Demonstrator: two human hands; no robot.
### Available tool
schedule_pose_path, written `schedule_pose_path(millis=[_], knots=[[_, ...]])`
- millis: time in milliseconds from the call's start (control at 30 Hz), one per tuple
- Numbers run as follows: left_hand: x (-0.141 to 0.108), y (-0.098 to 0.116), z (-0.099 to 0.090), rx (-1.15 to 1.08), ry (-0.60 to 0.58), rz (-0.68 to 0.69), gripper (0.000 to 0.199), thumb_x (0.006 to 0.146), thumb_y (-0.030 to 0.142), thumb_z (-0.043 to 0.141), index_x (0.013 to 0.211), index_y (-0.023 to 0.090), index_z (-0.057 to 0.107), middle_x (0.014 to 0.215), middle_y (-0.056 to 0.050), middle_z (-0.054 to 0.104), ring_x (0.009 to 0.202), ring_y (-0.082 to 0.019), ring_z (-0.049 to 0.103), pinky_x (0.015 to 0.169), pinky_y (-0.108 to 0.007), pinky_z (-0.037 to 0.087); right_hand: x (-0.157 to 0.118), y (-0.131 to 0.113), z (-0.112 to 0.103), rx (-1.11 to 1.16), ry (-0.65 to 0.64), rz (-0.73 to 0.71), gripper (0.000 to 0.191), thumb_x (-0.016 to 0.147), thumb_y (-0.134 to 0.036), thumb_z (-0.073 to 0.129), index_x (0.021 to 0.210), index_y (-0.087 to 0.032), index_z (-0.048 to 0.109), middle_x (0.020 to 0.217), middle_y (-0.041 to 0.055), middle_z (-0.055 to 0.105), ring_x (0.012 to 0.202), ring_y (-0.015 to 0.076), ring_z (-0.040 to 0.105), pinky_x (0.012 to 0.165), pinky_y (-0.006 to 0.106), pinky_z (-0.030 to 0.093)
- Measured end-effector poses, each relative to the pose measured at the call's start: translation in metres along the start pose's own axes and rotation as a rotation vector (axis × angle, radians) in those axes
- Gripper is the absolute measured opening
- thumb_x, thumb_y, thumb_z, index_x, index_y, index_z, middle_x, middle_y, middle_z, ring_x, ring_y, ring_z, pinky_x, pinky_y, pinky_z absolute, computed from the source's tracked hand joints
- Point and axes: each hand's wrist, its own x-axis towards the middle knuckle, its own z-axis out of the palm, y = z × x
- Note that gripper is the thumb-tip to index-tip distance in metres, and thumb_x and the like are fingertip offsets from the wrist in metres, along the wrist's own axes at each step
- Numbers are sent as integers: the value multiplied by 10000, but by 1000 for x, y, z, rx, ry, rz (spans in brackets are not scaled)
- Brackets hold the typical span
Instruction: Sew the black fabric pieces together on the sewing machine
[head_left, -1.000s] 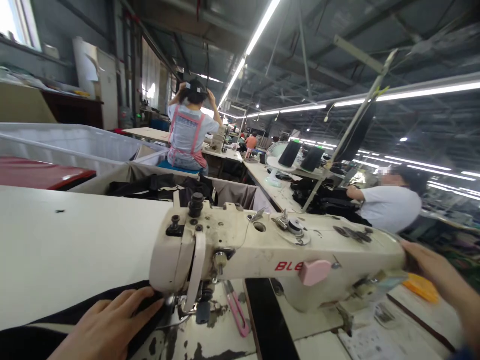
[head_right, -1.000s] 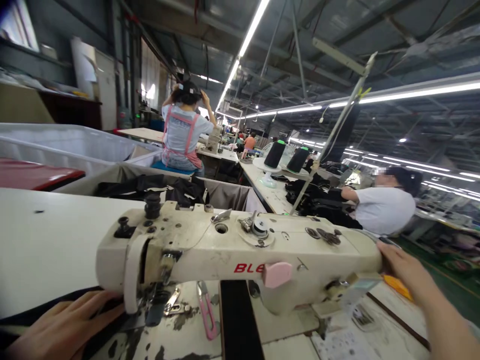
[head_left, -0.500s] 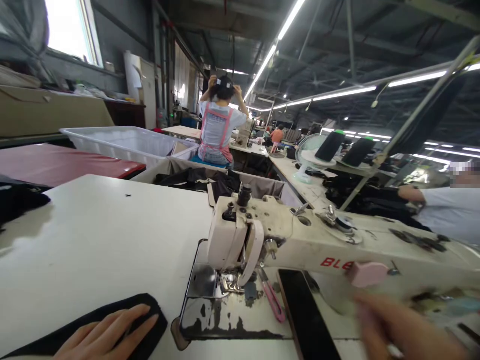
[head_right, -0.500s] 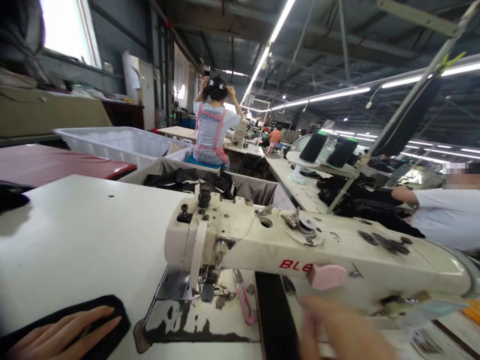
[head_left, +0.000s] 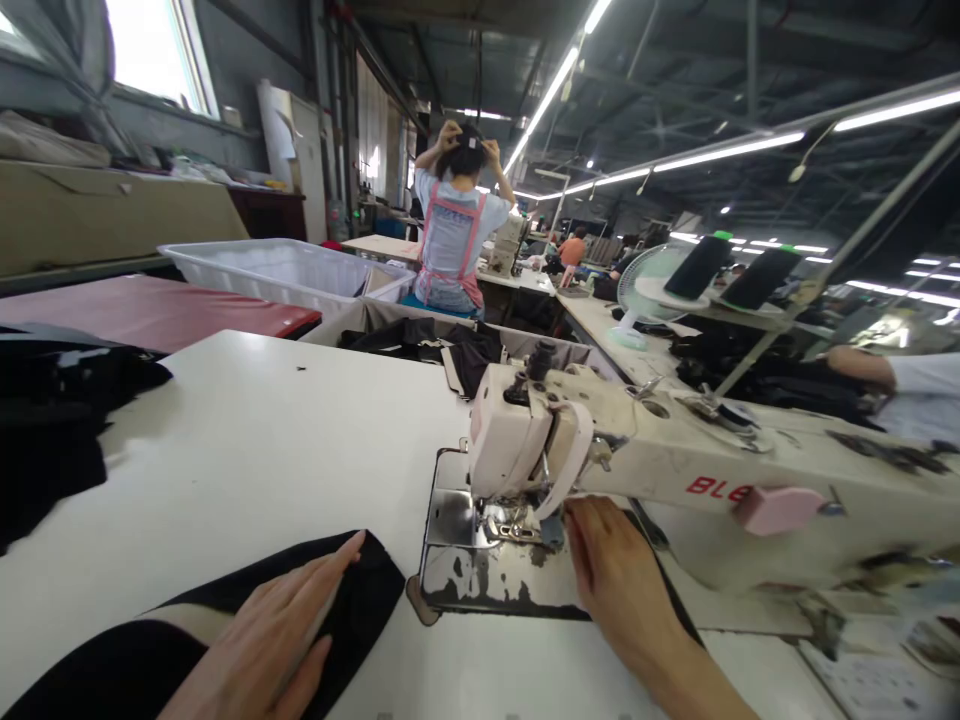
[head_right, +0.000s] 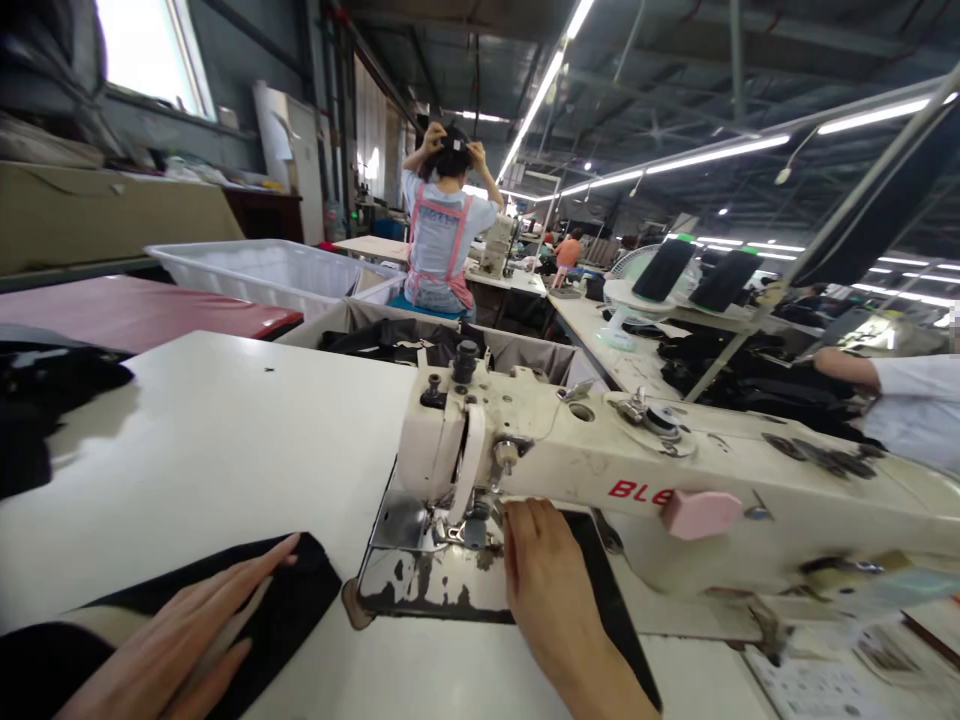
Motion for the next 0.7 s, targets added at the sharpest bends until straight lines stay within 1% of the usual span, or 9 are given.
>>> schedule_pose_path(millis=[100, 133, 167, 200, 267, 333, 467, 600, 700], knots=[[0, 1, 0, -38, -9, -56, 569, 936, 307, 393, 1477, 381, 233, 1386, 28, 538, 1241, -182, 546, 1009, -310, 487, -34, -13, 1, 109, 16, -29, 235, 967, -132, 272, 1100, -161, 464, 886, 105, 664, 720, 198, 684, 607, 277, 549], [0, 1, 0, -65, -23, -63, 557, 934, 311, 404, 1465, 386, 253, 1388, 35, 534, 1244, -172, 543, 1016, -302, 476, -43, -22, 2, 197, -37, -56, 223, 970, -132, 266, 1063, -180, 463, 787, 56, 661, 608, 172, 676, 533, 245, 530], [0, -1, 0, -94, -38, -75, 542, 932, 317, 415, 1450, 394, 273, 1391, 44, 529, 1248, -163, 539, 1027, -298, 463, -48, -34, 2, 241, -131, -15, 216, 980, -145, 272, 1016, -210, 474, 734, 18, 658, 555, 161, 668, 501, 236, 519], [-1, -1, -1, -127, -59, -94, 525, 933, 321, 422, 1435, 397, 292, 1397, 50, 521, 1259, -157, 528, 1043, -301, 444, -49, -47, 2, 259, -211, 14, 189, 982, -185, 307, 1004, -217, 492, 751, 17, 673, 568, 175, 679, 506, 254, 526], [-3, -2, -3, -201, -105, -153, 483, 942, 331, 425, 1411, 388, 326, 1412, 48, 504, 1286, -152, 500, 1073, -306, 407, -38, -75, -1, 263, -360, -7, 149, 955, -262, 398, 990, -200, 529, 786, 49, 690, 630, 231, 698, 534, 317, 549], [-4, -1, -6, -278, -133, -204, 446, 953, 346, 419, 1395, 360, 361, 1417, 26, 499, 1301, -158, 484, 1082, -305, 395, -17, -99, -4, 174, -493, 26, 178, 912, -188, 421, 1019, -167, 562, 837, 101, 699, 718, 293, 702, 584, 402, 565], [-4, 2, -12, -346, -113, -227, 405, 957, 350, 420, 1361, 326, 435, 1381, -1, 538, 1278, -180, 512, 1071, -311, 414, 19, -125, -8, 199, -522, 5, 171, 879, -143, 455, 968, -157, 599, 791, 106, 722, 694, 307, 712, 585, 415, 559], [0, 3, -14, -342, -95, -213, 392, 955, 350, 436, 1347, 366, 444, 1352, 36, 565, 1238, -159, 548, 1046, -280, 441, 29, -131, -8, 199, -517, -3, 157, 888, -153, 461, 945, -147, 608, 712, 113, 726, 614, 316, 713, 513, 381, 528], [-3, -1, -9, -332, -112, -220, 425, 964, 360, 424, 1386, 378, 381, 1377, 44, 546, 1256, -155, 532, 1045, -291, 450, 30, -131, -8, 204, -502, -20, 193, 926, -170, 425, 910, -172, 617, 669, 95, 726, 587, 311, 713, 494, 359, 518]])
